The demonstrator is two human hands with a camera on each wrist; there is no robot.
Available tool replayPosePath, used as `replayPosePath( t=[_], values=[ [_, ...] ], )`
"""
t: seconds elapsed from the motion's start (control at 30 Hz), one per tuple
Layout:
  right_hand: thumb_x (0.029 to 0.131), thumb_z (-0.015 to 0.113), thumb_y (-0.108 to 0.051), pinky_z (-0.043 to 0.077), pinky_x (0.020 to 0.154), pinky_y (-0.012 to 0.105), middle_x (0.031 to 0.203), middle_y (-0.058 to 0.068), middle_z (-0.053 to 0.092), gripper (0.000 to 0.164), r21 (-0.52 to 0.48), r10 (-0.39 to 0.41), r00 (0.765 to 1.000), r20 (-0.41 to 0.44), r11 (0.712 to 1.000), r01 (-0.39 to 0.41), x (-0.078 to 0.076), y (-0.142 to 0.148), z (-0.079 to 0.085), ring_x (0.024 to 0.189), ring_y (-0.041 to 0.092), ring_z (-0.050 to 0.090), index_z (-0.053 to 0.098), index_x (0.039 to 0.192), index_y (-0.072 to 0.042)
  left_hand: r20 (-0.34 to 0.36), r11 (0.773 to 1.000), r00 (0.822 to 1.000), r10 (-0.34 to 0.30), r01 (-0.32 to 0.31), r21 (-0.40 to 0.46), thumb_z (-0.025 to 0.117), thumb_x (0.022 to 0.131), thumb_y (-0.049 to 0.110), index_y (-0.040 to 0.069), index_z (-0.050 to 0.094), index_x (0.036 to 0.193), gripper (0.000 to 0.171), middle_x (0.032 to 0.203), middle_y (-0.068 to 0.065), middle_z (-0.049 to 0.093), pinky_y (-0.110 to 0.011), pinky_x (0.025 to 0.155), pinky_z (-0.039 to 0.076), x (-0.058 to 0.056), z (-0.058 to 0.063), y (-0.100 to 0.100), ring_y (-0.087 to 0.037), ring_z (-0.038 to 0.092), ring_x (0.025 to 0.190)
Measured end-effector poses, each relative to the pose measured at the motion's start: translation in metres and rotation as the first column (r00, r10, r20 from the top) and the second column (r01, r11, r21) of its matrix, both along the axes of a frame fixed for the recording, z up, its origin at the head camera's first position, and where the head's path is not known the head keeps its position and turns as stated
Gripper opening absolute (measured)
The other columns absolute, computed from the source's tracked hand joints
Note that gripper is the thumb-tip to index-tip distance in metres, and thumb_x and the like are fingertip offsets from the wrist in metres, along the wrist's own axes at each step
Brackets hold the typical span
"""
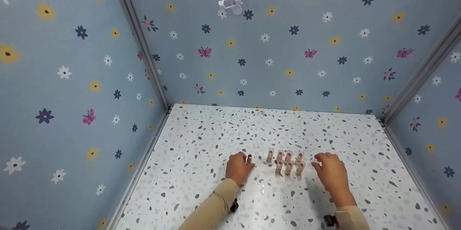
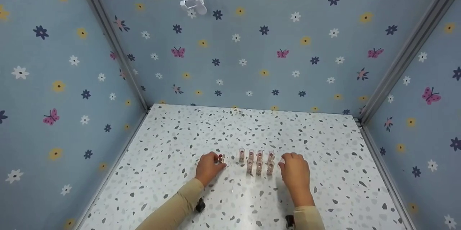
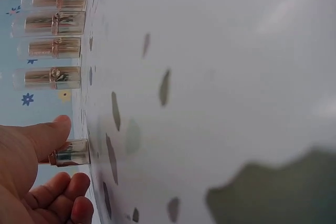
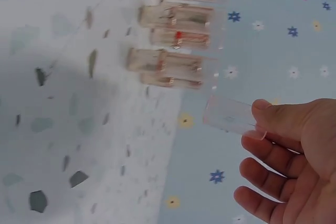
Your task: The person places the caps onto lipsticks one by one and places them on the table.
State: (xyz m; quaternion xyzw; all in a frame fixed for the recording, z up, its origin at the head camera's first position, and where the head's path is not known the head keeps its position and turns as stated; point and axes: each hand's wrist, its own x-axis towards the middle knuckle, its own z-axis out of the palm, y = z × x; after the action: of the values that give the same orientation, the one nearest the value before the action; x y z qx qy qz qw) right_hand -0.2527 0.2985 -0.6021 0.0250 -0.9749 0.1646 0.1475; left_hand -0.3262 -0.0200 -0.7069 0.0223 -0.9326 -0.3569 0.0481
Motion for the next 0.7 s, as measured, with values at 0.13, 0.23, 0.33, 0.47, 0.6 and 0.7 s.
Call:
replayPosePath(
  t=[0.13,0.23,0.33,0.47,0.6,0.7],
  values=[
    [0.088,0.081,-0.018,0.052,0.077,0.054,0.098,0.011,0.071,0.025,-0.014,0.051,0.995,-0.083,0.999,-0.052,0.006,-0.010,0.014,0.091,0.033,0.064,0.073,0.108,-0.004,-0.001,1.000,1.000,-0.015,0.015,0.017,0.088,0.080,0.035,0.019,0.064,0.088,0.030,0.081,0.005,0.058,-0.036,0.074,0.047,-0.001,-0.002,0.000,-0.015,0.053,0.080],
    [0.086,0.084,-0.016,0.053,0.076,0.051,0.097,0.009,0.071,0.026,-0.009,0.105,0.981,-0.162,0.994,-0.108,0.011,-0.019,0.025,0.091,0.031,0.064,0.073,0.107,-0.006,-0.005,0.999,1.000,-0.025,0.025,0.037,0.087,0.081,0.033,0.019,0.065,0.087,0.027,0.080,0.006,0.058,-0.035,0.075,0.048,-0.002,-0.004,0.000,-0.015,0.053,0.081],
    [0.083,0.086,-0.013,0.054,0.076,0.046,0.096,0.007,0.070,0.027,0.010,0.169,0.955,-0.242,0.985,-0.171,0.014,-0.030,0.034,0.090,0.029,0.064,0.073,0.106,-0.007,-0.011,0.999,0.999,-0.033,0.033,0.043,0.085,0.083,0.029,0.020,0.065,0.085,0.022,0.080,0.006,0.059,-0.036,0.076,0.048,-0.003,-0.004,-0.002,-0.015,0.054,0.082],
    [0.081,0.087,-0.011,0.053,0.076,0.043,0.096,0.005,0.069,0.028,0.029,0.234,0.922,-0.309,0.971,-0.237,0.017,-0.041,0.046,0.089,0.026,0.063,0.073,0.106,-0.008,-0.040,0.998,0.998,-0.048,0.050,0.038,0.083,0.085,0.023,0.019,0.066,0.084,0.018,0.078,0.007,0.060,-0.036,0.076,0.048,-0.001,-0.002,-0.002,-0.015,0.054,0.081],
    [0.082,0.087,-0.012,0.054,0.077,0.042,0.098,0.003,0.069,0.029,0.031,0.273,0.906,-0.323,0.960,-0.278,0.017,-0.051,0.053,0.091,0.025,0.063,0.073,0.106,-0.010,-0.073,0.994,0.993,-0.095,0.098,0.042,0.081,0.086,0.019,0.018,0.067,0.085,0.013,0.079,0.007,0.063,-0.034,0.074,0.047,0.007,0.005,0.003,-0.014,0.053,0.080],
    [0.082,0.086,-0.012,0.054,0.077,0.041,0.099,0.002,0.069,0.027,0.020,0.298,0.901,-0.315,0.951,-0.307,0.016,-0.058,0.055,0.091,0.023,0.063,0.073,0.106,-0.011,-0.090,0.988,0.985,-0.144,0.148,0.035,0.079,0.088,0.020,0.020,0.069,0.087,0.010,0.083,0.008,0.066,-0.033,0.076,0.047,0.014,0.012,0.007,-0.012,0.053,0.082]
  ],
)
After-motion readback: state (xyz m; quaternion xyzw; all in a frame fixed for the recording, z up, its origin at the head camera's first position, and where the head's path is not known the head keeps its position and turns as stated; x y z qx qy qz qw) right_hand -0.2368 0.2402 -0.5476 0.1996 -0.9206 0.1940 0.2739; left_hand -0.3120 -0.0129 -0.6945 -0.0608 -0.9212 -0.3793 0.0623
